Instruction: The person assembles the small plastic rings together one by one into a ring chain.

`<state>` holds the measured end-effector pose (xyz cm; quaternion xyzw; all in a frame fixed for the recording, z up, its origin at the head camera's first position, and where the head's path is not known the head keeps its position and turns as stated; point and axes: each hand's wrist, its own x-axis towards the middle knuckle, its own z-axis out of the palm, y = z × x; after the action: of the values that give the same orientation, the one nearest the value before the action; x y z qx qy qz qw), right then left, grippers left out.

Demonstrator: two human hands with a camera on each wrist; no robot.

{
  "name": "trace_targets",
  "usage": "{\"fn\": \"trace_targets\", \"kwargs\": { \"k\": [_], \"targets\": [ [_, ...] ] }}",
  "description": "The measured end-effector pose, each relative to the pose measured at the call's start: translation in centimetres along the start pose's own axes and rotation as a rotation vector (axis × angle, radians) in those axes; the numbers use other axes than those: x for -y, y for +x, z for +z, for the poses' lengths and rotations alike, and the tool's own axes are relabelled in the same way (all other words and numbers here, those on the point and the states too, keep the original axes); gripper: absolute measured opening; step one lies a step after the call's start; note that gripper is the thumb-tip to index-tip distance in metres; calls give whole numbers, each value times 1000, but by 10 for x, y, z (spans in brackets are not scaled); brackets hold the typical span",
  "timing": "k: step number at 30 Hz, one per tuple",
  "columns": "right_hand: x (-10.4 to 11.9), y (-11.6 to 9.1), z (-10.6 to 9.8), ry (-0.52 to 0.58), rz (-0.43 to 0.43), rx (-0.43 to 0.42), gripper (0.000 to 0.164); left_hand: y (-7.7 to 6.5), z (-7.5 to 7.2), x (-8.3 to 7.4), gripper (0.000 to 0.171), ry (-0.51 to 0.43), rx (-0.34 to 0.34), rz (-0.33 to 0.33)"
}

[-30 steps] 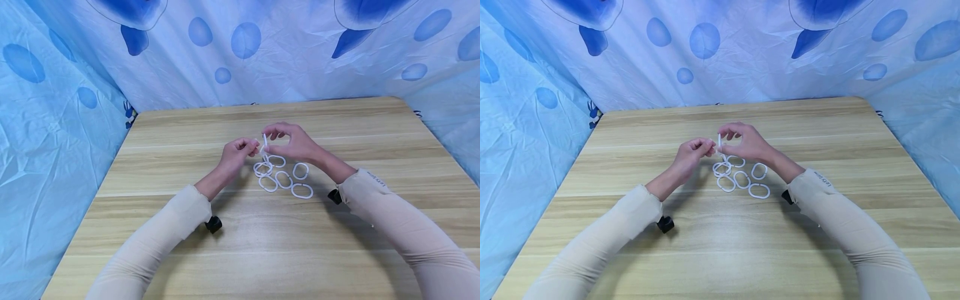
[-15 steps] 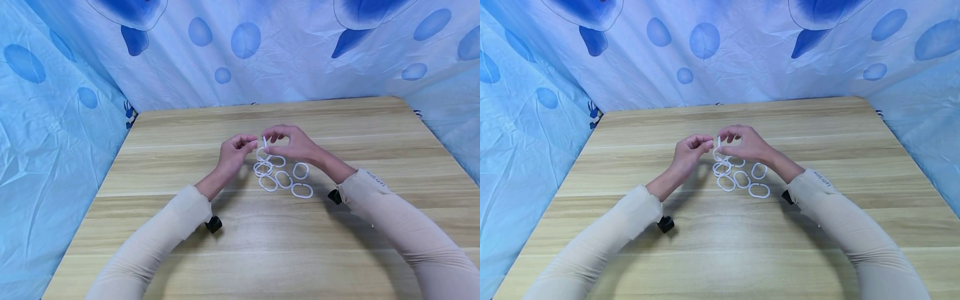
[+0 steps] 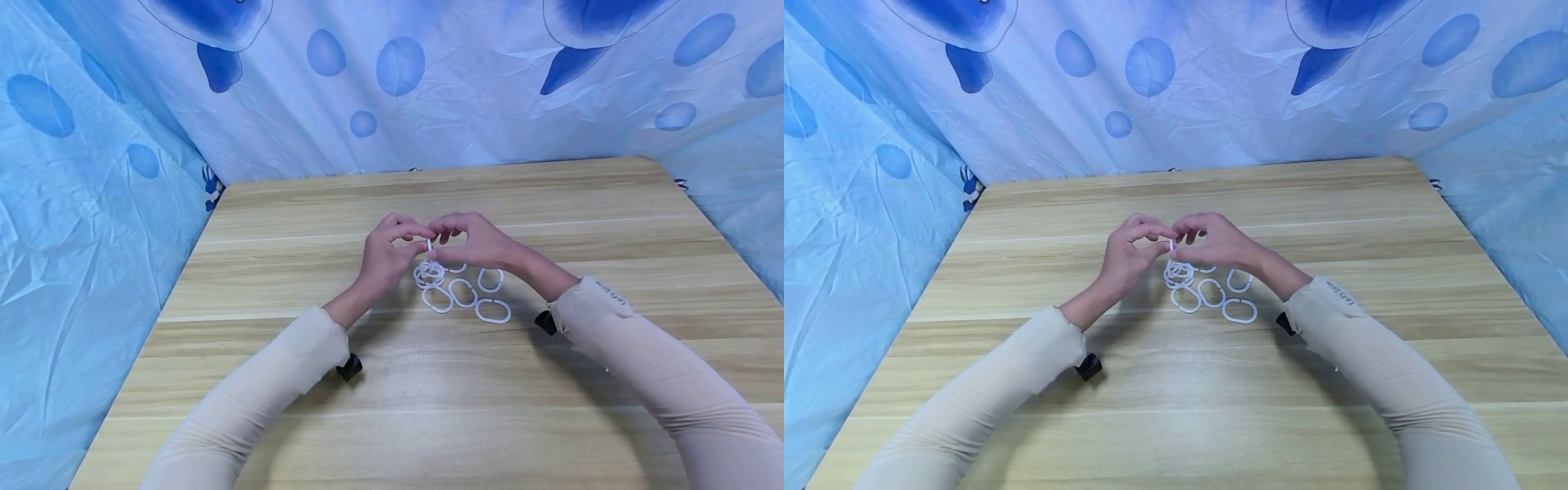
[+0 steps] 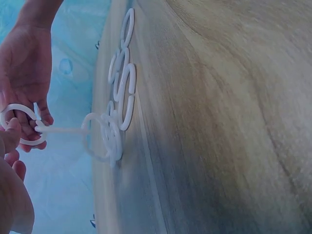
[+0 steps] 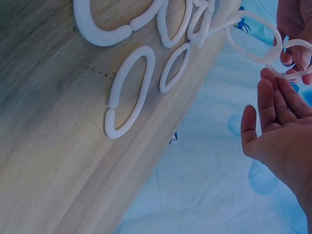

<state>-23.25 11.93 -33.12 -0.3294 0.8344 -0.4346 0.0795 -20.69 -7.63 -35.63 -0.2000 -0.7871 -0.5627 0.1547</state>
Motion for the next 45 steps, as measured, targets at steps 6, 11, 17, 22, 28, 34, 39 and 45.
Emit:
{"fn": "trace_targets", "kwargs": {
  "k": [6, 11, 17, 22, 28, 34, 39, 45],
  "targets": [
    [0, -1, -2, 8, 15, 26, 38, 1, -1, -3, 15, 29, 4, -32],
    [-5, -8, -9, -28, 59, -22, 37, 0, -3, 1, 11, 24, -7, -91],
    [-15, -16, -20, -82, 130, -104, 31, 3, -4, 6, 12, -70, -24, -241],
    [-24, -20, -22, -134, 114, -105, 30, 3, -4, 4, 12, -176, -15, -324],
    [-36, -24, -22, -202, 91, -98, 33, 2, -4, 1, 12, -247, -7, -447],
    [-38, -29, -21, -226, 100, -103, 36, 2, -5, 2, 11, -301, -15, -494],
    [-40, -33, -21, -282, 73, -98, 38, 2, -4, 2, 11, -320, -19, -496],
    [-43, -38, -19, -408, 68, -72, 43, 2, -4, 2, 12, -320, -25, -490]
  ]
}}
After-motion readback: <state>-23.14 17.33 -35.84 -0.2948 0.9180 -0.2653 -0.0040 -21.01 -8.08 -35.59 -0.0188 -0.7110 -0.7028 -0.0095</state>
